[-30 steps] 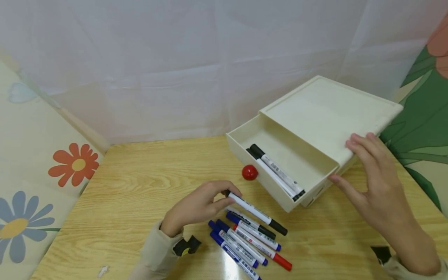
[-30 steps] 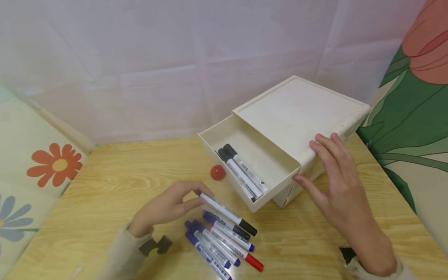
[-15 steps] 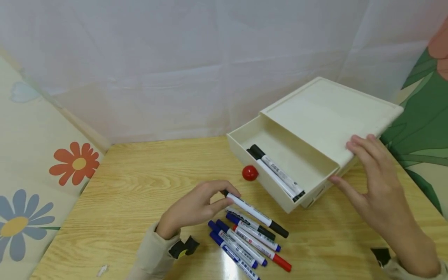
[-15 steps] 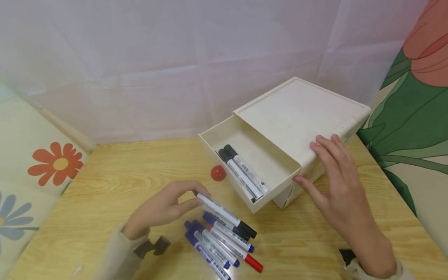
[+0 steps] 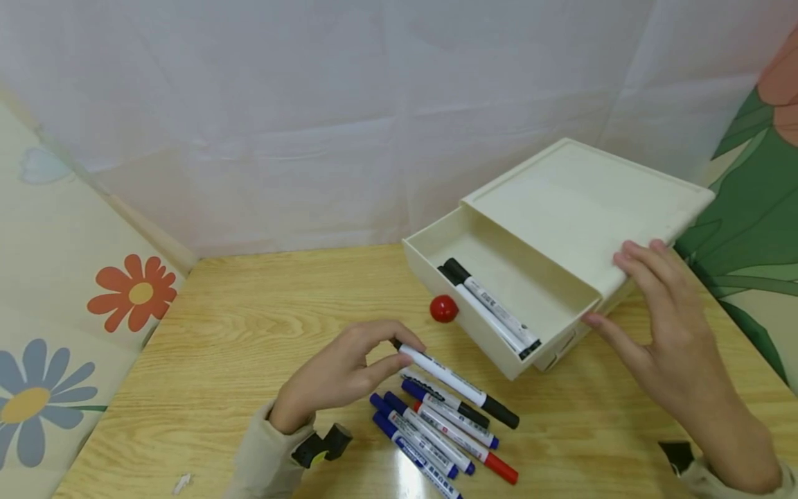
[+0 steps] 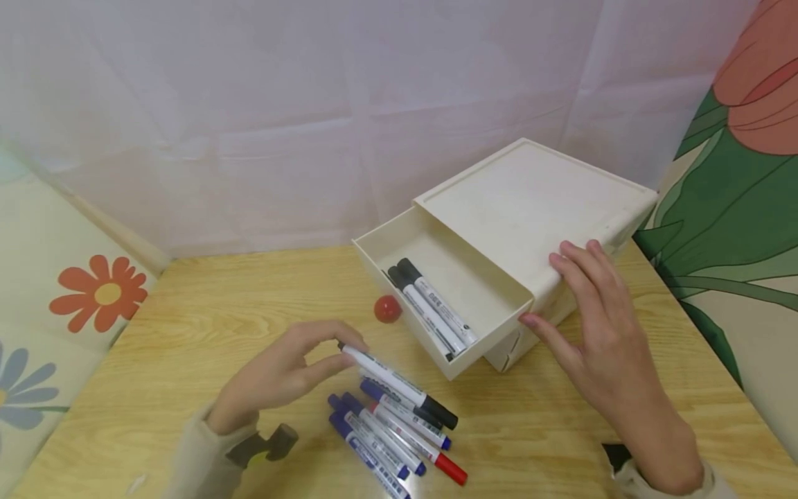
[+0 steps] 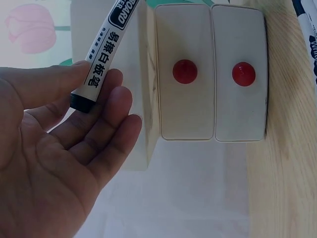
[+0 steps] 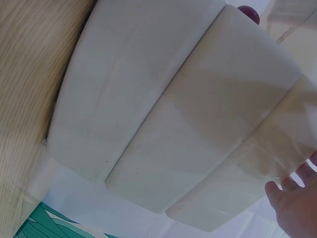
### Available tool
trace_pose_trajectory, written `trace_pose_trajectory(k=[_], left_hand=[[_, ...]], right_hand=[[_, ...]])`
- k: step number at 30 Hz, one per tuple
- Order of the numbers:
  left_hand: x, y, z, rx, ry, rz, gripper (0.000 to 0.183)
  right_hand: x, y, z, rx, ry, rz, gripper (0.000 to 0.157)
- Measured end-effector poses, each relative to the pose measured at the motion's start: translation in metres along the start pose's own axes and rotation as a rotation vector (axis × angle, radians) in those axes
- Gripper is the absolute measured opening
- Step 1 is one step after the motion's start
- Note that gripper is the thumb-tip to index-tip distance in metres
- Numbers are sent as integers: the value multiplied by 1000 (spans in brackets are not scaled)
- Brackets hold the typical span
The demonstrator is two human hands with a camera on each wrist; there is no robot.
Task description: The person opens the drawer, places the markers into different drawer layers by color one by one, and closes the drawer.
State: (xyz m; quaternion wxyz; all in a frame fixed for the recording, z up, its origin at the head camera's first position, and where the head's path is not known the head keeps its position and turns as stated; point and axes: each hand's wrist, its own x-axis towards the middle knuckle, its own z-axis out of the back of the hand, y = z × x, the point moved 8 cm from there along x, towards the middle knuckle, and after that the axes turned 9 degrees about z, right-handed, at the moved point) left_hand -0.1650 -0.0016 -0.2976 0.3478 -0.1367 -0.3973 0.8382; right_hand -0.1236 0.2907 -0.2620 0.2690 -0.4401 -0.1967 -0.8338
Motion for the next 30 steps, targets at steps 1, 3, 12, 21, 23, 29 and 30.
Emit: trace_pose_trajectory(k=[1,3,12,21,23,29,30], left_hand=[[0,-1,1,-1,-2,-6,16],[-1,-3,3,-7,-6,-21,16],[-2,-17,17,-41,-36,-68,16],[0,-37,36,-82,-80,-202,17],[1,-42,41,-92,-93,-239,19],[5,-51,50,-95,-121,-299,20],[6,-52,52,-92,-124,-305,20]], right_hand=[[0,0,0,2,-1,1,87],[0,0,0,4,-5,4,86],[0,1,0,8,-11,16,86],[1,1,0,7,-12,13,86],[1,1,0,6,-11,12,86],[0,0,0,3,0,-2,86],[0,0,0,3,0,-4,86]])
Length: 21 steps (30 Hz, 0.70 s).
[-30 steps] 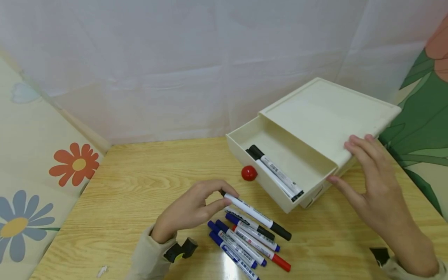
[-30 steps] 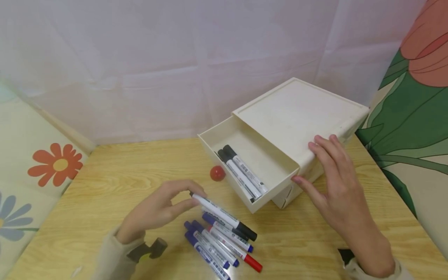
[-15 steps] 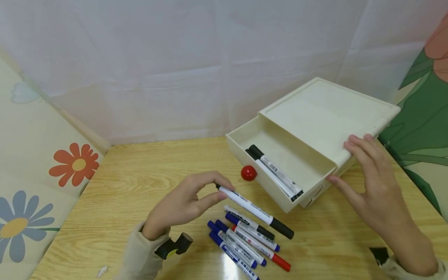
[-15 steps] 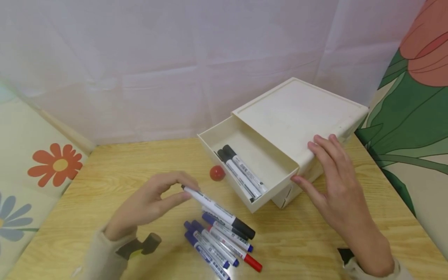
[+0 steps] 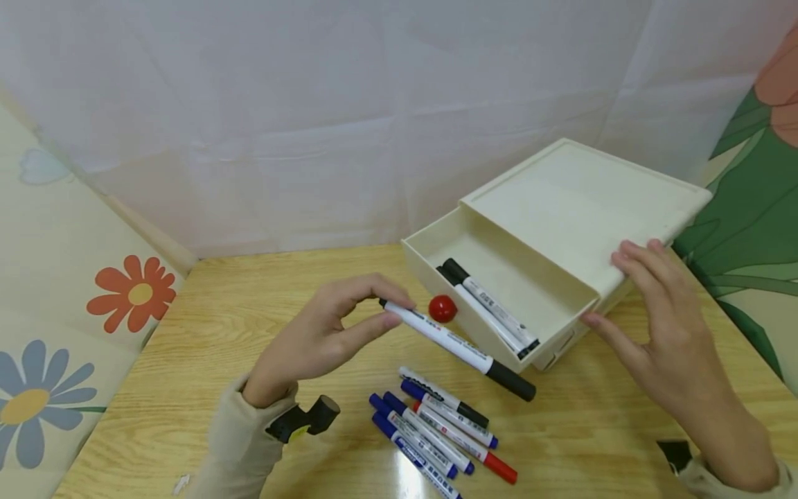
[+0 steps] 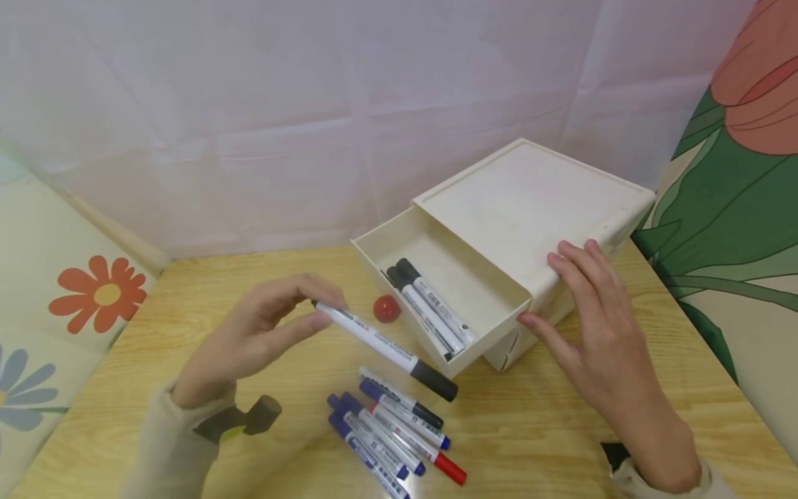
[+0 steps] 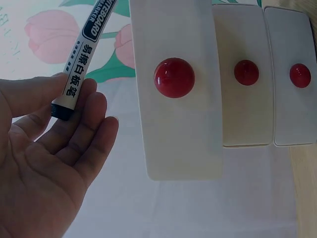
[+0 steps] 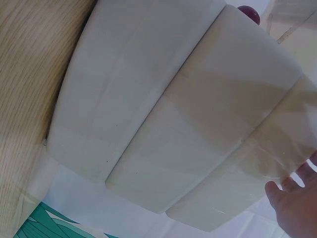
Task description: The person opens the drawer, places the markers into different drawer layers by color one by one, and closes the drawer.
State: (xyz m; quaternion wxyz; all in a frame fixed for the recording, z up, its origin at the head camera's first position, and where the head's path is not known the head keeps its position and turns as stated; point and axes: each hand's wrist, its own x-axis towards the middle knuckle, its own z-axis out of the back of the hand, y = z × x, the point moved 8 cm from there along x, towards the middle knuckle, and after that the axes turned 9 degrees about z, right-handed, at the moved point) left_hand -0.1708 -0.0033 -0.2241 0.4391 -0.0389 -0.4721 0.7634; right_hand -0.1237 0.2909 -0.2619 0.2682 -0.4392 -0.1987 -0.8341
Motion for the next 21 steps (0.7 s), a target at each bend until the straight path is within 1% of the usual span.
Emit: trace_pose_trajectory(k=[5,8,12,17,21], left_hand=[[9,-6,5,13,-27,-29,18],[16,-6,7,9,-42,-31,16],[26,-4,9,15,-47,-7,17],[37,-1,11,62,-52,30,18],[46,1,13,66,-48,51,19]], right_hand=[[1,2,1,9,-18,8,85],[1,3,1,10,-25,9,85],[1,4,1,12,-30,10,84],[1,5,2,17,-41,13,83],[2,5,2,16,-43,12,83]])
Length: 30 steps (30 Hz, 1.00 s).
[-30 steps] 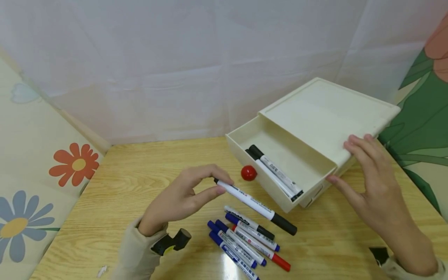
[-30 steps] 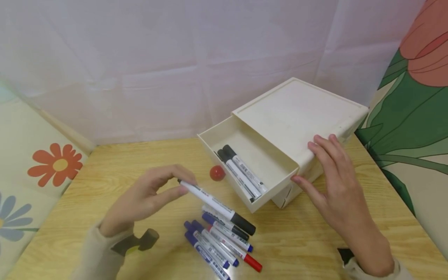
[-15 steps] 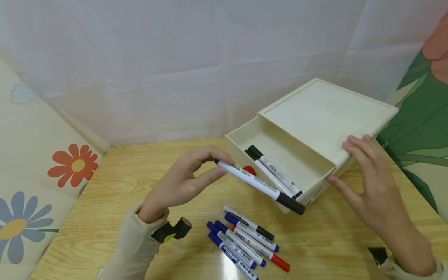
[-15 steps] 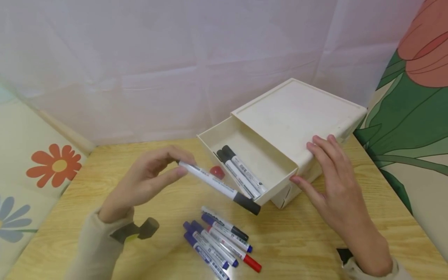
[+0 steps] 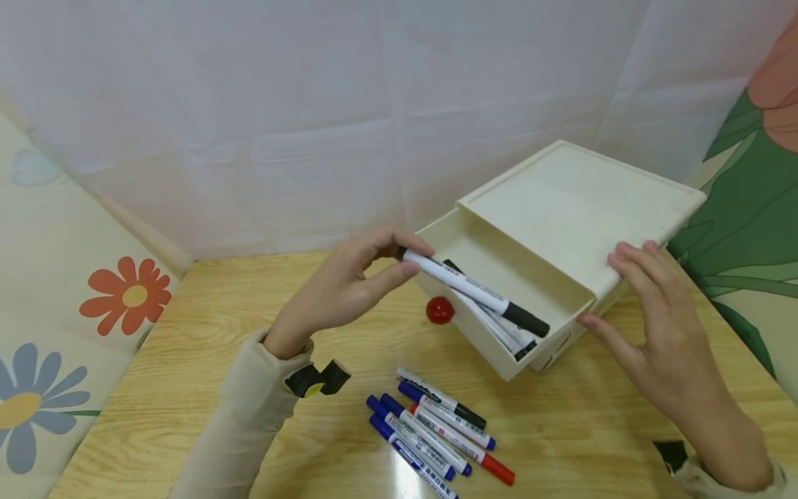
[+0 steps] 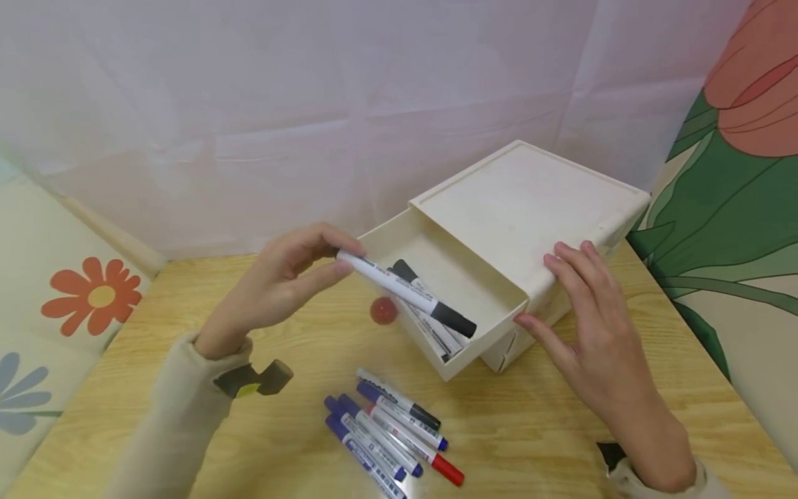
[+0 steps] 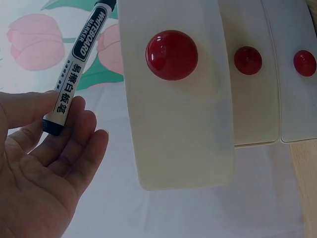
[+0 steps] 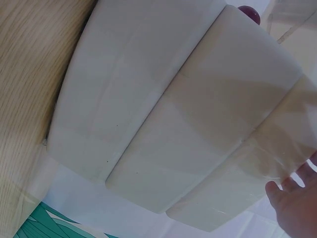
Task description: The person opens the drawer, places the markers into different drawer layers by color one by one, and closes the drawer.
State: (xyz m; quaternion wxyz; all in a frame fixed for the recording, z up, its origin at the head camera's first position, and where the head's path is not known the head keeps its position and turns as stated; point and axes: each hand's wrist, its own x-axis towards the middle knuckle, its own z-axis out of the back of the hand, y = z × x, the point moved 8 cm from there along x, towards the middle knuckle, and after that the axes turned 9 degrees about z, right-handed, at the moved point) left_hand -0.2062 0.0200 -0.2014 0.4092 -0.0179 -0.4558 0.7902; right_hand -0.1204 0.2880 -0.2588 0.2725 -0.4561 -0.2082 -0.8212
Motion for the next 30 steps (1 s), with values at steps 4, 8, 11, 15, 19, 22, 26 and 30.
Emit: trace_pose_trajectory(k=[4,8,11,15,19,22,26,30], left_hand=[[8,2,1,-9,15,16,19],[16,4,-2,-5,31,33,19],[22,5,-4,5,37,39,19],[29,9,-7,24,51,51,19],[37,13,-11,38,72,77,21],[41,15,-15,51,91,95,22],[46,19,-22,71,116,103,21],[51,22,-28,98,137,87,19]], right_hand=[[-1,0,0,8,-7,-4,83],[-1,0,0,11,-12,-6,83],[-1,0,0,9,-10,-7,82],[-1,0,0,11,-10,-7,83],[-1,0,0,12,-12,-7,83],[0,0,0,17,-16,-7,82],[0,0,0,27,-29,-1,81],[-1,0,0,26,-27,0,81]])
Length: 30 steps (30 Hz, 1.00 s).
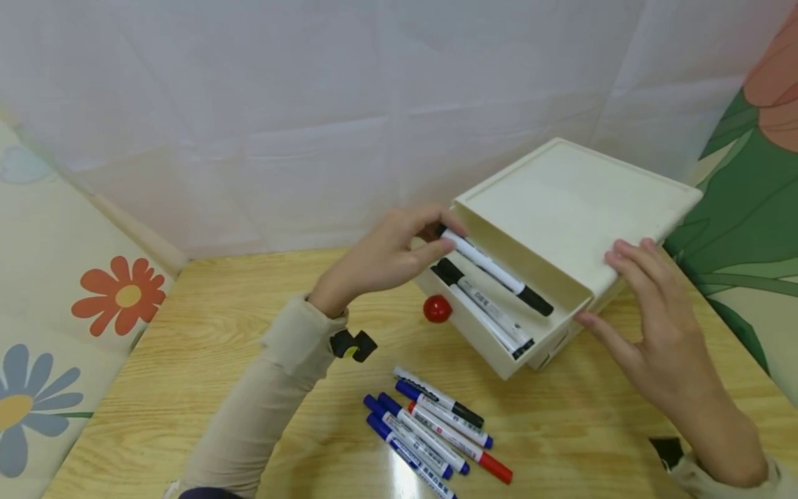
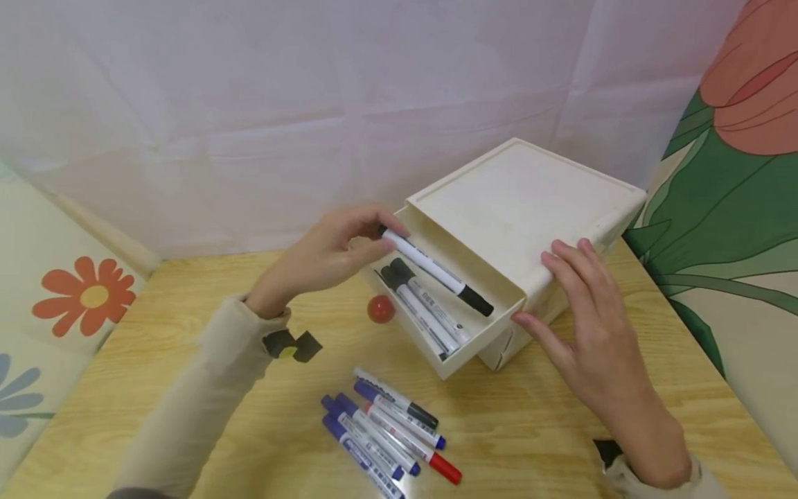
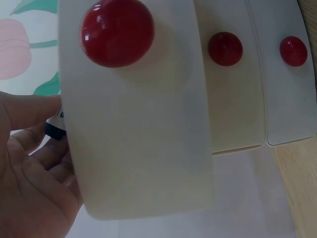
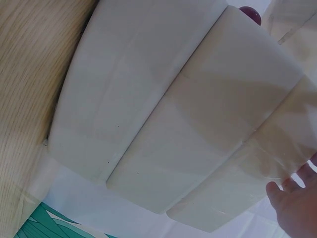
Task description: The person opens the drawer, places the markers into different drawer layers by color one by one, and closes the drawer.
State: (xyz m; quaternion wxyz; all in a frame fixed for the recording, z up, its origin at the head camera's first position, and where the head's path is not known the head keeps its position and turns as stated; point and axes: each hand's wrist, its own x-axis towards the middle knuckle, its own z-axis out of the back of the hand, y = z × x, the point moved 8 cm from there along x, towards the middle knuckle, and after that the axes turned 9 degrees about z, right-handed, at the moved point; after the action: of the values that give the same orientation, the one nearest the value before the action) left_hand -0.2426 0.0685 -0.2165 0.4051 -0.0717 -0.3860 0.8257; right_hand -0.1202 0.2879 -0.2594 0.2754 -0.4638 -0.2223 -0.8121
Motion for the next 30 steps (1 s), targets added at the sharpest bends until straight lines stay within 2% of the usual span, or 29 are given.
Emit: trace_pose_trajectory(k=[5,15,30], left_hand=[[6,0,-6,24,24,2,19],[13,-2,-16,53,91,50,21],[25,5,-23,245,177,139,23]], right_hand=[[0,-1,0,-4,13,-5,82],[-1,0,2,-8,8,-7,82],[-1,-1,2,-9,24,-9,83]])
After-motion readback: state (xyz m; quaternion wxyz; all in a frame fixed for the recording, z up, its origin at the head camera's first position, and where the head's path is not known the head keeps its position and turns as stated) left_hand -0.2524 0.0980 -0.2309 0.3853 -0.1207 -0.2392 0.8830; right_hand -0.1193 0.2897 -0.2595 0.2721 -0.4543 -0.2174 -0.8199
